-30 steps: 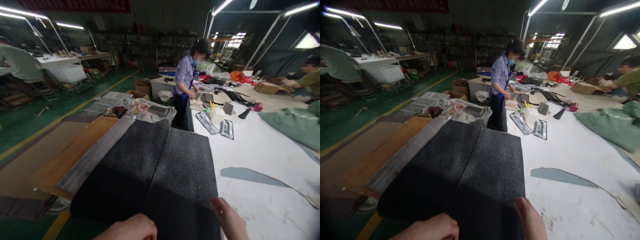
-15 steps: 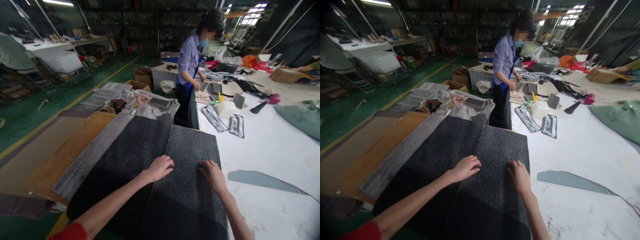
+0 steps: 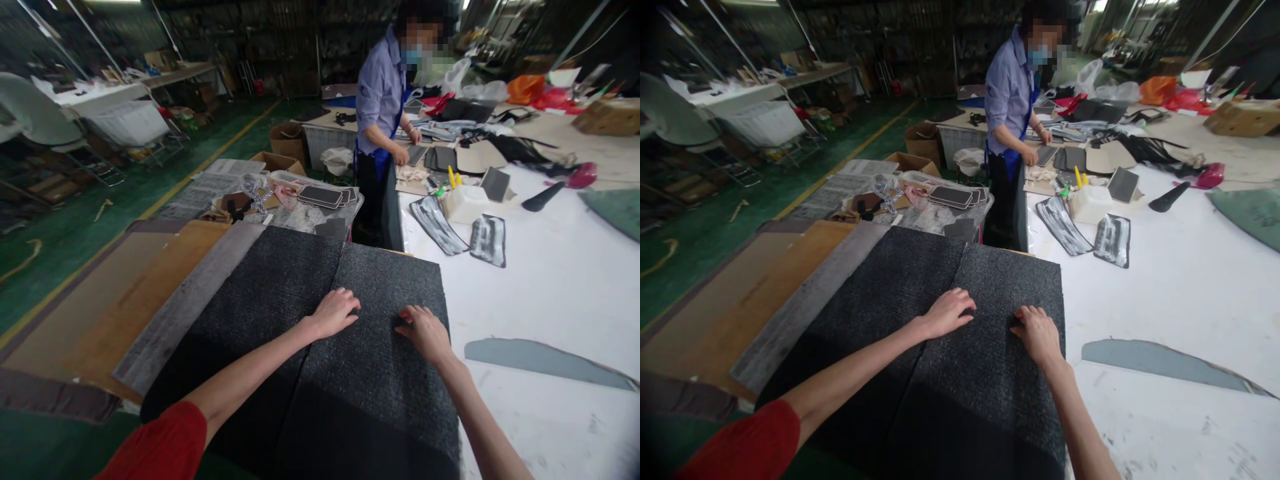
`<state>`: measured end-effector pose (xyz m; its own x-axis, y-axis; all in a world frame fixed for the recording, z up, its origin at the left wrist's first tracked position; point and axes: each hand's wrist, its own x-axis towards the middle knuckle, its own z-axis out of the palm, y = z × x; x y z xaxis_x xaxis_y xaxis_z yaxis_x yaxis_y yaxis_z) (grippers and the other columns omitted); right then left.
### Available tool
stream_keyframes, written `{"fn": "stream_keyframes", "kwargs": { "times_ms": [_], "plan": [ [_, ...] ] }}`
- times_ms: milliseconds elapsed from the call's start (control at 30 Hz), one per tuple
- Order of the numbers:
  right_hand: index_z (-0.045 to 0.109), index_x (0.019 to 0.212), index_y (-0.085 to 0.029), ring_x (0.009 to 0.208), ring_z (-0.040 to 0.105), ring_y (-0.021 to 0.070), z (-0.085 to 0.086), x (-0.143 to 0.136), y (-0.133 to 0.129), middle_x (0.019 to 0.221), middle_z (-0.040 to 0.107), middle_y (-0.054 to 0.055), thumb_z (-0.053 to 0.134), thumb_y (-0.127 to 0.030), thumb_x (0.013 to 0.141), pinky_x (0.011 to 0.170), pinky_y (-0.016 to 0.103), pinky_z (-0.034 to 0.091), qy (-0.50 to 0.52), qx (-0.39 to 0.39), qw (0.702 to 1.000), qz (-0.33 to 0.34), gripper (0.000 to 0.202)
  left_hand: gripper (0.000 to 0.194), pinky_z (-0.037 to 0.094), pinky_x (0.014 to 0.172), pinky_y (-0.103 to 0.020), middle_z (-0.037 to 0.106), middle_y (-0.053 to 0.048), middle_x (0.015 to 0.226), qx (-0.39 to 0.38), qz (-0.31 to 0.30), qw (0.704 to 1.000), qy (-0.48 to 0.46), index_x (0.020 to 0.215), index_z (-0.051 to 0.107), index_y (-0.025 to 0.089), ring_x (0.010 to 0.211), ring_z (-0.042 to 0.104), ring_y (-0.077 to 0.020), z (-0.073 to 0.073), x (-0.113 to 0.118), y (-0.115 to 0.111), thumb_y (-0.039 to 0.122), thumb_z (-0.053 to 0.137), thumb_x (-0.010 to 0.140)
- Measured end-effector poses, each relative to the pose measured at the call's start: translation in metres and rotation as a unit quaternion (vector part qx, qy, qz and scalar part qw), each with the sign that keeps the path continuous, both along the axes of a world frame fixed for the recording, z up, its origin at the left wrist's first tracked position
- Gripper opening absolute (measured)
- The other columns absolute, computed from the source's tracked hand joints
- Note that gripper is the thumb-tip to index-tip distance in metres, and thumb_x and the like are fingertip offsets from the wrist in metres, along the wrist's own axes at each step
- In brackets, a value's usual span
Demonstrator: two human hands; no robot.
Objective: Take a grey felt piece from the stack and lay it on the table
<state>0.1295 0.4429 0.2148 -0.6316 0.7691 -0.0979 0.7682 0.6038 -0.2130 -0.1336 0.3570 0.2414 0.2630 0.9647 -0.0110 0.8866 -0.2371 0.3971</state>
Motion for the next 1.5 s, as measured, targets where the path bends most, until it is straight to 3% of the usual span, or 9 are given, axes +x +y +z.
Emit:
{"fn": "stream_keyframes", "kwargs": {
  "times_ms": [433,600,800,1000,1267,1367,1500],
  "plan": [
    [0.055,0.089,-0.021,0.089,0.052,0.0218,0.011,-0.003,0.005,0.091,0.059,0.002,0.076,-0.02,0.075,0.071,0.031,0.041,0.033,0.016,0.999,0.023,0.025,0.026,0.041,0.087,-0.033,0.055,-0.004,0.104,0.019,-0.012,0.999,0.039,0.104,0.061,0.021,0.103,0.048,-0.0219,-0.004,0.02,0.027,0.035,0.07,0.084],
    [0.055,0.097,-0.023,0.089,0.053,0.0223,0.013,-0.001,0.005,0.088,0.061,0.0,0.076,-0.02,0.076,0.07,0.031,0.038,0.044,0.016,0.998,0.031,0.031,0.028,0.039,0.088,-0.035,0.056,-0.005,0.104,0.021,-0.02,0.998,0.052,0.106,0.062,0.021,0.104,0.048,-0.0228,-0.006,0.024,0.034,0.039,0.069,0.085],
    [0.058,0.084,-0.023,0.09,0.05,0.0262,0.02,-0.005,0.004,0.087,0.06,0.003,0.075,-0.023,0.077,0.07,0.035,0.033,0.041,0.031,0.997,0.05,0.018,0.037,0.038,0.088,-0.035,0.055,-0.006,0.104,0.019,-0.027,0.997,0.067,0.108,0.062,0.021,0.104,0.048,-0.0238,-0.006,0.025,0.037,0.049,0.067,0.084],
    [0.055,0.085,-0.024,0.092,0.05,0.0229,0.031,0.0,-0.006,0.089,0.06,0.001,0.067,-0.017,0.082,0.075,0.035,0.032,0.062,0.023,0.994,0.09,0.014,0.053,0.036,0.087,-0.036,0.055,-0.007,0.102,0.018,-0.033,0.996,0.08,0.11,0.062,0.02,0.104,0.047,-0.0255,-0.007,0.022,0.04,0.062,0.067,0.078],
    [0.055,0.089,-0.024,0.092,0.05,0.0232,0.028,0.008,-0.011,0.087,0.062,0.002,0.06,-0.016,0.086,0.076,0.037,0.032,0.072,0.021,0.993,0.092,0.01,0.063,0.035,0.089,-0.037,0.053,-0.009,0.107,0.028,-0.036,0.997,0.07,0.11,0.06,0.017,0.106,0.045,-0.0268,-0.001,0.024,0.039,0.066,0.068,0.073],
    [0.055,0.089,-0.024,0.093,0.05,0.0243,0.027,0.007,-0.011,0.088,0.061,0.003,0.06,-0.017,0.087,0.077,0.038,0.032,0.071,0.024,0.993,0.09,0.009,0.059,0.034,0.092,-0.035,0.055,-0.008,0.11,0.035,-0.057,0.996,0.054,0.108,0.058,0.017,0.109,0.045,-0.026,0.003,0.029,0.041,0.062,0.071,0.073],
    [0.055,0.089,-0.024,0.092,0.05,0.0242,0.026,0.01,-0.011,0.088,0.061,0.002,0.062,-0.018,0.086,0.076,0.038,0.034,0.075,0.026,0.993,0.091,0.01,0.039,0.034,0.083,-0.031,0.06,-0.001,0.091,0.025,-0.1,0.994,0.031,0.094,0.062,0.021,0.095,0.051,-0.0202,0.002,0.033,0.047,0.055,0.071,0.078]
  ]
}}
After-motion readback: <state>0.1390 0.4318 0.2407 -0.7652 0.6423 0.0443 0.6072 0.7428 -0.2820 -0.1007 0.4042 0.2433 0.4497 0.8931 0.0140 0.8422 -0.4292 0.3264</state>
